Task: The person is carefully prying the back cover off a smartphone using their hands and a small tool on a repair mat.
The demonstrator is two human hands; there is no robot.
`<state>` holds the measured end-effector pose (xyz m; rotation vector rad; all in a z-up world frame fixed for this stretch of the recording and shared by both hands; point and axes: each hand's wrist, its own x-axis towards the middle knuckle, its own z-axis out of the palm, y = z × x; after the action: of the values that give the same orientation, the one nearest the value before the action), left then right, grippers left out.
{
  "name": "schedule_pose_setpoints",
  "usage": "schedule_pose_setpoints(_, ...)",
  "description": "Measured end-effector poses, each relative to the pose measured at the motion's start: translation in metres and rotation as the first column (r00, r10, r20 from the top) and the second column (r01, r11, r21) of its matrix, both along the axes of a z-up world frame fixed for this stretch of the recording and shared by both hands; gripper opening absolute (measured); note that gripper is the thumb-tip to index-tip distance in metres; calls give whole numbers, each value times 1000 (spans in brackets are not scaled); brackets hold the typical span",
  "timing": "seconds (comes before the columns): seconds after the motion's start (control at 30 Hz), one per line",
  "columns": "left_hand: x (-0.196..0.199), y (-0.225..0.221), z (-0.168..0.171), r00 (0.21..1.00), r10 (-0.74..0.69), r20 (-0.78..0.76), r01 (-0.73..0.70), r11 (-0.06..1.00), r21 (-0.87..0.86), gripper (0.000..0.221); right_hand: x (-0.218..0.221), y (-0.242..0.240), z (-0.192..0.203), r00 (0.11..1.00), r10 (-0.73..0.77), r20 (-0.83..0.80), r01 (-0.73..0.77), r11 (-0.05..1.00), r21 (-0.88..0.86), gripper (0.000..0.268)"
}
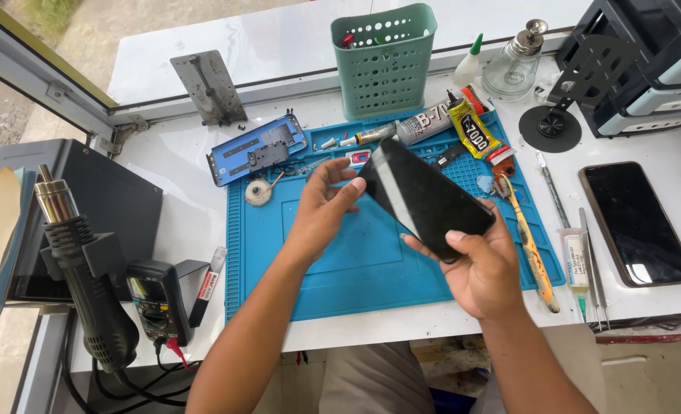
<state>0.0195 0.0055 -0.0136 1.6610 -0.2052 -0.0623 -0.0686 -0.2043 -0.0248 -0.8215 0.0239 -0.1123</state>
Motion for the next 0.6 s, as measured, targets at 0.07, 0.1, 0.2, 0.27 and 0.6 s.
schedule_pose_setpoints(0.07,-5,-14,-3,947,-142,-287,47,949,-313,69,-6,18,-10,998,-57,12,55,992,112,44)
schedule_pose_setpoints(0.1,-6,-21,-7,947,-148,-285,54,948,-313,69,-11,27,-24,998,-63,14,61,992,112,44)
schedule_pose_setpoints(0.2,-12,-36,-16,835,-303,-458,-25,812,-584,45,-30,49,-50,990,-5,-139,0,999,-35,54)
schedule_pose_setpoints(0.27,-14,-34,-13,822,-309,-478,-67,782,-620,48,-42,62,-39,992,69,-103,-112,847,-519,45)
schedule_pose_setpoints(0.6,-2,-21,-20,825,-231,-516,-137,804,-579,34,-43,56,-13,974,221,-50,-223,896,-384,52)
